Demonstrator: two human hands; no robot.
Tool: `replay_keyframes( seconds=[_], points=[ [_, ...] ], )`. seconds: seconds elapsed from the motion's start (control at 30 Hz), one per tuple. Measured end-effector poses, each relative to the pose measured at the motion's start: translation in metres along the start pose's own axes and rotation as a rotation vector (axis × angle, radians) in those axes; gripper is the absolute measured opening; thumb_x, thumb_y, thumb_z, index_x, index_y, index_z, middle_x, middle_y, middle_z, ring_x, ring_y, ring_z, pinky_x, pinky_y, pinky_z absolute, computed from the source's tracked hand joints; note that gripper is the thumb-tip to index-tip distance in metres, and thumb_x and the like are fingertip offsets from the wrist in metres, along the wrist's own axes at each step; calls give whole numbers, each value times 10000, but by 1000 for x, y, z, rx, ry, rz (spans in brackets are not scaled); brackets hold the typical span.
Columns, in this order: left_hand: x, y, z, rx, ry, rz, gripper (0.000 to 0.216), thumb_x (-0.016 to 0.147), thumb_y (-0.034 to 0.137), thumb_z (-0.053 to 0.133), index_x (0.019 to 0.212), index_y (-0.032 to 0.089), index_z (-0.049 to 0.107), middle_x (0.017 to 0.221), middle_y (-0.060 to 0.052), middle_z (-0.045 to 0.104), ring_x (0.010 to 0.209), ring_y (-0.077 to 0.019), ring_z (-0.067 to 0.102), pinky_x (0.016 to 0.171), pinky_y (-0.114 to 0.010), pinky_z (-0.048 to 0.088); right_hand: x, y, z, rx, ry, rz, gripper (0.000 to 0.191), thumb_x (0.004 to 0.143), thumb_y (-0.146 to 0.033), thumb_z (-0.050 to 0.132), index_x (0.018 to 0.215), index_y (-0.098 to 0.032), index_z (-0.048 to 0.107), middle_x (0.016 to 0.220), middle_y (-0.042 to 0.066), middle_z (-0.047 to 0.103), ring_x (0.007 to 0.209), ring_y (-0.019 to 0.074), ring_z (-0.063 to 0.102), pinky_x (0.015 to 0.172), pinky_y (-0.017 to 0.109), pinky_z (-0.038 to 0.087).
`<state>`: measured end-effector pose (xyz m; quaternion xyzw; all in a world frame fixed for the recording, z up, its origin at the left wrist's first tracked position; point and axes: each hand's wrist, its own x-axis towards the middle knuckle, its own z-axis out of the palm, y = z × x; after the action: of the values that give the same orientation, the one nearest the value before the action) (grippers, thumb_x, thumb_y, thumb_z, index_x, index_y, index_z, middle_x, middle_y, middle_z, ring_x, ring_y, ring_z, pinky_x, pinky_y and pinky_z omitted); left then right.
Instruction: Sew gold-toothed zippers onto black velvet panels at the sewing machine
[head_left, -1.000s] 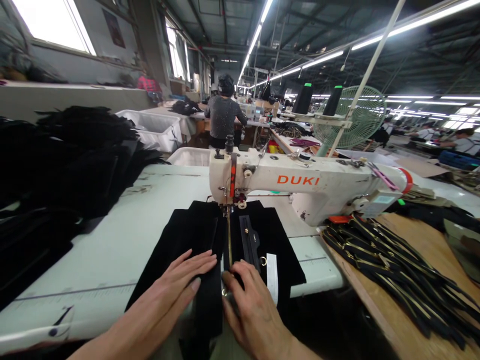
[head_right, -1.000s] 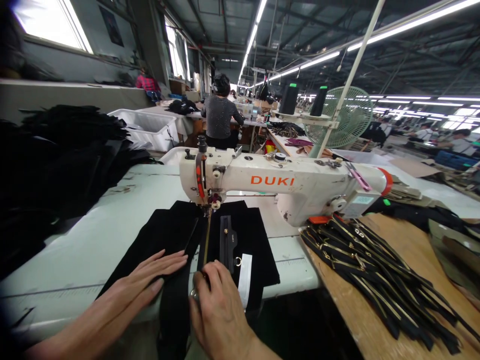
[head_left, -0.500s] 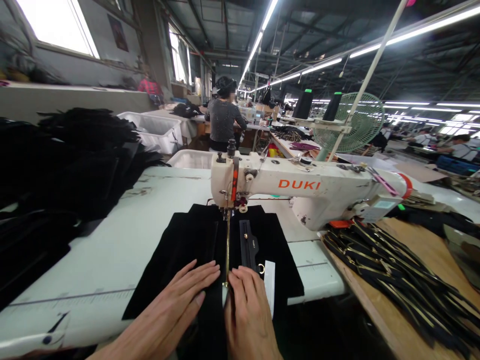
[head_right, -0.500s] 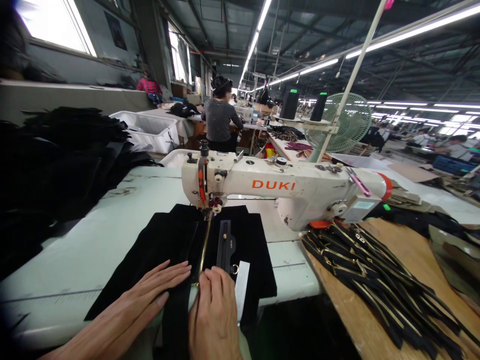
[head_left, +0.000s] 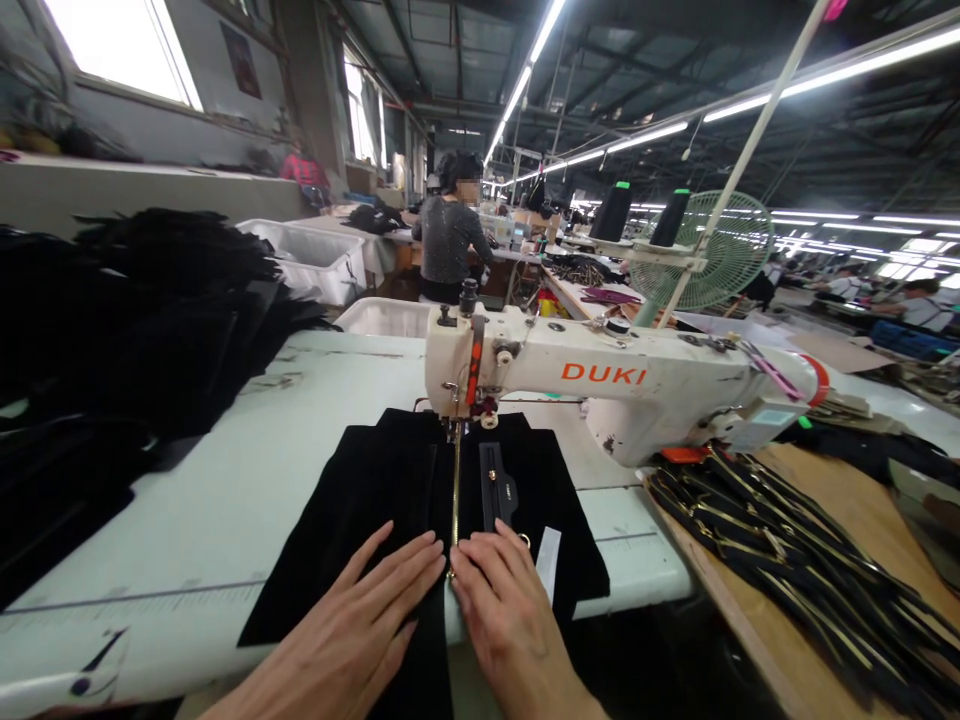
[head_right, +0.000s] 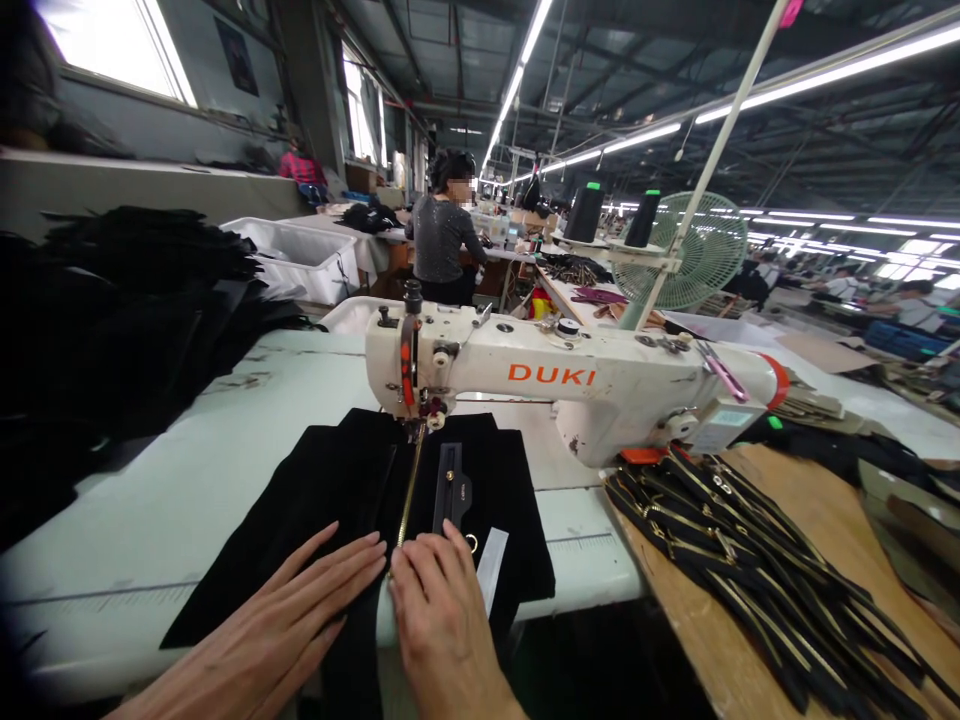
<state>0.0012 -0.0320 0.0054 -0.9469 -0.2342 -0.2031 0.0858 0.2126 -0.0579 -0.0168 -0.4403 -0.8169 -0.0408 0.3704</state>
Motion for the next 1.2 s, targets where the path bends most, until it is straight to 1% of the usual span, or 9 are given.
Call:
replay_keyframes(
  seconds=[0.13, 0.23, 0.37, 0.57, 0.67, 0.8, 0.93, 1.03, 1.2],
  points=[
    [-1, 5, 3, 131, -21, 22, 633, 797, -6, 425, 1411, 119, 511, 1474, -69, 506, 1415, -181, 376, 1224, -420, 17, 4, 4, 3, 44, 8, -14, 267, 985, -72, 432, 1164, -140, 619, 1038, 73, 687, 1014, 218, 641, 1075, 483, 475],
    [-5, 7, 8, 170, -70, 9, 673, 773, -12, 424, 1432, 109, 483, 1505, -74, 467, 1438, -191, 330, 1223, -445, 8, 6, 6, 2, 185, -8, 105, 233, 944, -97, 540, 1122, -211, 638, 1047, 41, 670, 1007, 208, 641, 1074, 481, 469],
    [-5, 6, 6, 138, -96, 9, 701, 768, 10, 425, 1461, 116, 444, 1502, -73, 470, 1425, -183, 357, 1212, -454, 29, 6, 7, 1, 280, -32, 206, 325, 877, -52, 584, 1126, -250, 651, 1070, 34, 651, 1053, 217, 624, 1090, 492, 443],
    [-2, 1, 4, -30, -6, -29, 711, 838, 37, 442, 1531, 148, 330, 1465, -61, 514, 1355, -187, 466, 1202, -401, 171, 10, 6, 3, 312, -10, 180, 282, 849, -17, 601, 1010, -236, 678, 1012, 19, 669, 1021, 212, 614, 1090, 487, 422],
    [-3, -1, 8, -41, 34, -39, 702, 852, 33, 428, 1537, 135, 310, 1462, -53, 518, 1370, -160, 442, 1205, -352, 146, 13, 7, 3, 335, 1, 189, 262, 836, -13, 631, 962, -235, 687, 963, 5, 672, 967, 196, 610, 1068, 466, 428],
    [-6, -1, 11, 27, -26, 3, 687, 824, 32, 445, 1503, 121, 385, 1499, -61, 474, 1404, -166, 392, 1215, -376, 52, 18, 6, 2, 345, 0, 246, 218, 793, -6, 705, 857, -214, 689, 879, -2, 650, 908, 188, 581, 981, 425, 469],
    [-11, 1, 13, 49, -109, -5, 750, 791, 17, 451, 1523, 144, 352, 1544, -53, 402, 1428, -188, 350, 1217, -424, 67, 22, 3, 3, 318, 1, 291, 242, 738, 23, 735, 780, -204, 662, 834, -13, 634, 867, 180, 568, 903, 385, 483],
    [-16, 1, 17, 5, -148, -27, 830, 749, 15, 473, 1548, 161, 299, 1548, -48, 386, 1419, -203, 367, 1216, -437, 94, 22, 3, 1, 267, 4, 279, 242, 733, 15, 721, 757, -205, 623, 817, -17, 624, 838, 180, 578, 855, 369, 490],
    [-17, -11, 24, -38, -126, 9, 798, 801, 122, 556, 1552, 160, 288, 1532, -60, 405, 1374, -230, 442, 1206, -411, 192, 16, 14, 0, 197, -34, 114, 178, 818, -85, 660, 897, -243, 635, 927, 7, 641, 891, 193, 637, 972, 395, 486]
  ],
)
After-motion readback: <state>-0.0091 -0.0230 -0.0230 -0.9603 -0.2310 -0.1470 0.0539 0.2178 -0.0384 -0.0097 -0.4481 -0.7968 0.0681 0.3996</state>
